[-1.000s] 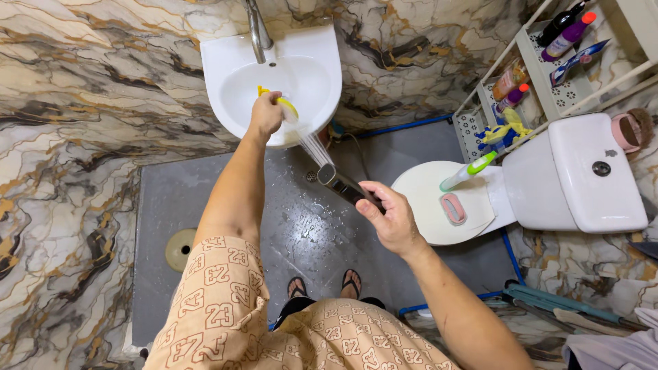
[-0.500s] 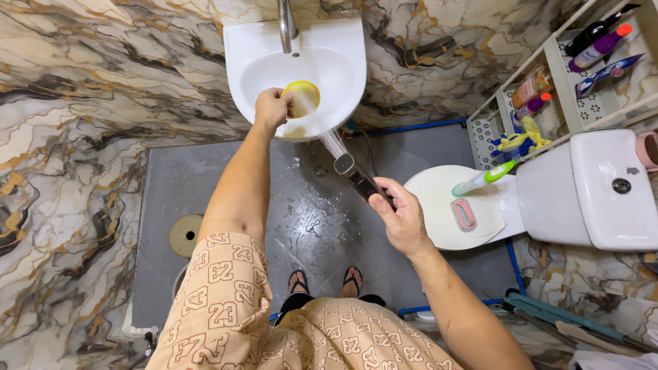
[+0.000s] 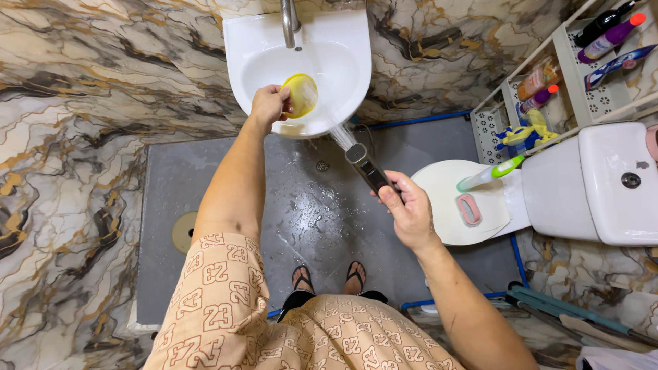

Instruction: The person cleans a toilet and a sink using a spray bottle, a sponge, and a water hose. The person sprays the surfaces, wipes them with the sponge, and rinses them with water.

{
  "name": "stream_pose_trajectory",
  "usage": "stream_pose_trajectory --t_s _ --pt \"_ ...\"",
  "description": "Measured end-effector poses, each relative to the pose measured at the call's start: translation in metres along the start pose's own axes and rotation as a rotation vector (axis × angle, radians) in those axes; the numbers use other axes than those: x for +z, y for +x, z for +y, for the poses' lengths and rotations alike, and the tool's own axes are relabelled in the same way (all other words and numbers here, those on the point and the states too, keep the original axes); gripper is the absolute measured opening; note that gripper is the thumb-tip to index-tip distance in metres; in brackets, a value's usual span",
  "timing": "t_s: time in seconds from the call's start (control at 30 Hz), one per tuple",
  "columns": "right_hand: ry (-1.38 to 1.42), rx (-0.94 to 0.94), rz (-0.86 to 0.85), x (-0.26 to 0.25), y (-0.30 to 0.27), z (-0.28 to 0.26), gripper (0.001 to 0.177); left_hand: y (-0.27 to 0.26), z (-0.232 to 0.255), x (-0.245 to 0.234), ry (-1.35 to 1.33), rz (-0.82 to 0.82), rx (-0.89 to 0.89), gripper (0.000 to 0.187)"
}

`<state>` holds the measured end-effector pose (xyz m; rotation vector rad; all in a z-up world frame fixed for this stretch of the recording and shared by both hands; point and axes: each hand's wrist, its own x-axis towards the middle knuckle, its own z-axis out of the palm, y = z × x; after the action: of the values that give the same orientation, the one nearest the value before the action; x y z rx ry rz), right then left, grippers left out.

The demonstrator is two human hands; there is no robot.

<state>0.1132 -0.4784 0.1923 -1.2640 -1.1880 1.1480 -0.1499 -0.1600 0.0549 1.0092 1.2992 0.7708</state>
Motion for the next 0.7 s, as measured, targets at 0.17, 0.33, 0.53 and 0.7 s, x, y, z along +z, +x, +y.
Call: stream_pose_trajectory --t_s 0.17,0.33,0.53,0.7 --pt "-0.032 -0.11 -0.135 0.011 0.003 -0.004 0.041 -0.002 -0.006 0.01 0.33 0.095 0.244 0.023" --pt "-0.013 0.035 -0.122 0.02 0.028 -0.019 0.039 -0.008 -0.009 0.004 0.211 0.211 0.245 0.023" --pt "-0.108 -0.122 -0.191 0.042 0.041 -0.048 0.036 0.004 -0.021 -0.032 -0.178 0.245 0.118 0.022" --pt "-0.142 -0.166 -0.127 0.059 0.048 -0.064 0.038 -0.009 -0.01 -0.056 -0.384 0.201 0.032 0.033"
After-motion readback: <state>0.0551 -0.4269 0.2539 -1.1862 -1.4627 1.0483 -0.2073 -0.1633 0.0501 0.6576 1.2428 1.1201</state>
